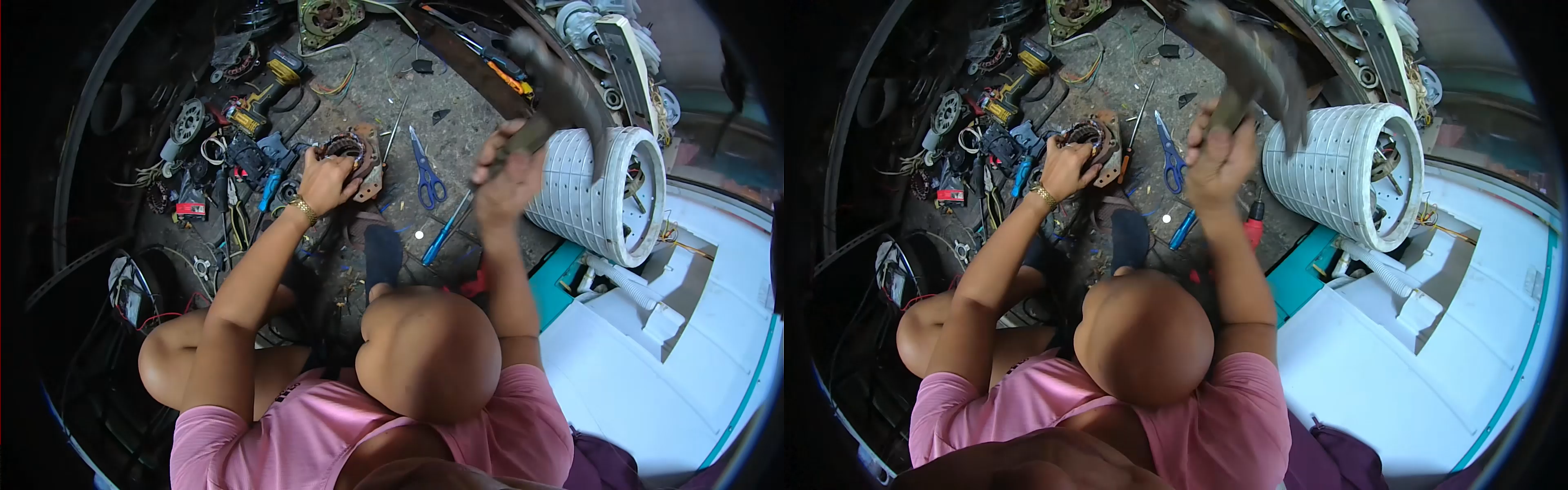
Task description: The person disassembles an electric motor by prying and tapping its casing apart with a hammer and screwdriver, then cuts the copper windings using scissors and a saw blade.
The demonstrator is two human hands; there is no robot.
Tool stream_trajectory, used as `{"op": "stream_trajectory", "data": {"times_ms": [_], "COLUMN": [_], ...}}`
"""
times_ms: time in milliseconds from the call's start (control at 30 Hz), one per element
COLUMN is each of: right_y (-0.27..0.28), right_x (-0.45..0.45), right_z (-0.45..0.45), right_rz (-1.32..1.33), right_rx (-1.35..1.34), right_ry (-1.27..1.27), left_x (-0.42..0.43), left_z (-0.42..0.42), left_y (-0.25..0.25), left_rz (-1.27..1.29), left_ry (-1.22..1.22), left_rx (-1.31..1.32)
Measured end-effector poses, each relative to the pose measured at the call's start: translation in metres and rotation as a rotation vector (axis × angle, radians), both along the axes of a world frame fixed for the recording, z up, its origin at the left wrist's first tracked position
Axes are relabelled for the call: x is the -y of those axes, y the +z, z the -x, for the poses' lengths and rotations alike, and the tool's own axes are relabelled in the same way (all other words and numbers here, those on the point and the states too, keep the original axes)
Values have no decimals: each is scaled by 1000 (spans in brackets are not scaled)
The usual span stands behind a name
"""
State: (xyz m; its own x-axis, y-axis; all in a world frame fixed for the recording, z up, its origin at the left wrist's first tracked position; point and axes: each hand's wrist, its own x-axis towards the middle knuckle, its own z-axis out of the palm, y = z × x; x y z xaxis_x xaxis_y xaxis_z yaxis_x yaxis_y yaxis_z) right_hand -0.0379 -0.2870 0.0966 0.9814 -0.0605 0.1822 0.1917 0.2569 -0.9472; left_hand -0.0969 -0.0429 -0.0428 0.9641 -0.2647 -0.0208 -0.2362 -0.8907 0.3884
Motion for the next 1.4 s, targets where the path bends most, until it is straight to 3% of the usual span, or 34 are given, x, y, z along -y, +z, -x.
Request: {"op": "stream_trajectory", "data": {"times_ms": [33, 100, 133, 167, 233, 267, 300, 400, 500, 633, 700, 800, 1067, 1200, 1300, 1367, 1400], "right_y": [-40, -119, -143, -149, -160, -144, -94, 14, 18, -81, -123, -181, -226, -242, -236, -229, -225], "right_x": [-2, 6, 1, 7, 16, 18, 16, 5, 5, -4, -20, -42, -49, -49, -47, -44, -38], "right_z": [3, 23, 35, 46, 29, 16, 5, -26, -33, 5, 33, 54, 68, 73, 73, 68, 63], "right_rz": [362, 1081, 1091, 1039, 927, 781, 640, 476, 321, 432, 551, 676, 771, 714, 790, 836, 801], "right_rx": [188, 43, -308, -264, -108, -185, -289, -33, 39, -242, -535, -500, -529, -547, -495, -428, -542], "right_ry": [-34, 279, 368, 270, 106, 132, 181, 95, 88, 161, 193, 154, 200, 161, 183, 187, 261], "left_x": [1, 1, -1, -6, -23, -29, -30, -25, -23, -8, -1, 6, 9, -8, 6, 25, 27], "left_z": [-1, -8, -10, -9, 3, 3, 6, 17, 29, 22, 18, 26, 50, 39, 31, 32, 30], "left_y": [3, 7, 5, 2, -1, -7, -13, -21, -32, -35, -37, -51, -42, -55, -42, -48, -50], "left_rz": [8, -29, -74, -122, -13, -69, -117, -67, 47, 180, 212, 169, 206, 124, 112, -86, -114], "left_ry": [6, -91, -198, -327, -150, -116, -84, -40, 156, 453, 559, 528, 328, 603, 436, 353, 310], "left_rx": [9, 68, 108, 142, -67, -144, -227, -107, -73, -107, -119, -120, 12, 54, -86, -87, -108]}}
